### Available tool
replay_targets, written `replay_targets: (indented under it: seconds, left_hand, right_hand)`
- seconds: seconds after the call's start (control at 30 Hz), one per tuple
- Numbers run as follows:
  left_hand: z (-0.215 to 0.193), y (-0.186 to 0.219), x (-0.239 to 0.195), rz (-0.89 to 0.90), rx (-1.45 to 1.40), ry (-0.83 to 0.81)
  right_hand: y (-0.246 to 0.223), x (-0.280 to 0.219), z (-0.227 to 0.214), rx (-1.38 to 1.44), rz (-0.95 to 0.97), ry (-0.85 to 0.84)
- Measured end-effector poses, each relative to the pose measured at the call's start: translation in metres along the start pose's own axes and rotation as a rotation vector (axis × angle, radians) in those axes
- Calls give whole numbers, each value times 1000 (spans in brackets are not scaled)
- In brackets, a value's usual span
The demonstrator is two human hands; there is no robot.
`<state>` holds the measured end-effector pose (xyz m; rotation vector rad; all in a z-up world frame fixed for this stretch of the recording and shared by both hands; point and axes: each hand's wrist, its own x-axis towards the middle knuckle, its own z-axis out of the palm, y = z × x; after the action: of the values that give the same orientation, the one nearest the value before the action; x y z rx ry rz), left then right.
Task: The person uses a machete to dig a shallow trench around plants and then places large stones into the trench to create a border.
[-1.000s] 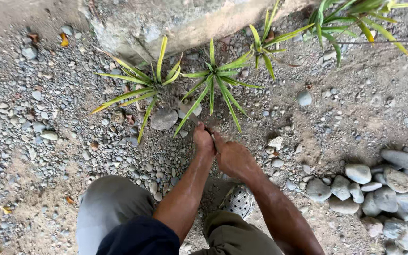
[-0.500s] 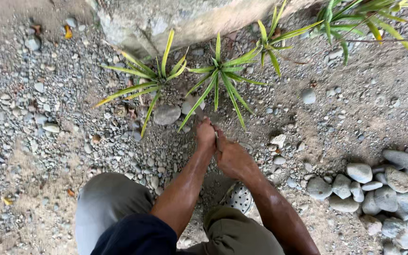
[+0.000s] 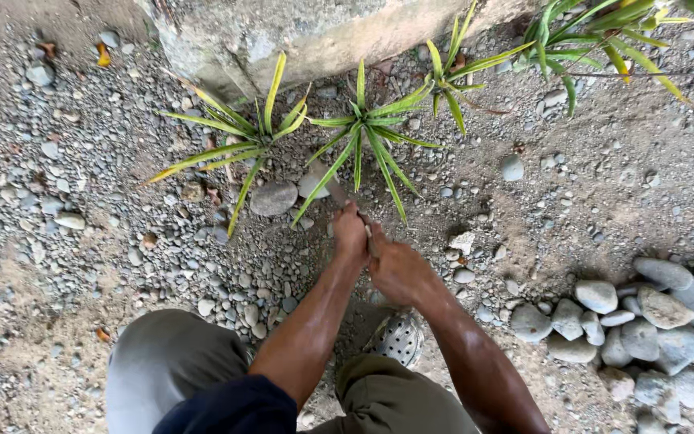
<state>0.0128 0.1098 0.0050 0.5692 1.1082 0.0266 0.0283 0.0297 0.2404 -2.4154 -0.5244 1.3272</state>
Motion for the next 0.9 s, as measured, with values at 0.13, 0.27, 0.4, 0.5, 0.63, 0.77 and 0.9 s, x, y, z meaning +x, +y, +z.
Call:
replay_targets:
  seconds: [0.13,0.27,0.4,0.5,0.63,0.77,0.9]
  left_hand:
    - [9,-3,0,-34,197,77]
    - [-12,-16,13,83,35,-82]
    - [-2,-12,52,196,220,-41]
    - [-3,-7,52,229,300,-78]
    - [4,27,40,-78,188,-65]
    - [9,6,19,-21,26,-243]
    - [19,22,7,-114,119,-144]
  right_hand:
    - [14,14,-1,-7,65,-38]
    - [18,12,8,-8,-21,6]
    - [14,11,-11,74,-162,158]
    - [-6,12,-27,160,-4,108]
    - [-30,9,-48,209,237,-108]
    - [3,-1,-17,85,85,27]
    - [26,22,16,-23,65,186]
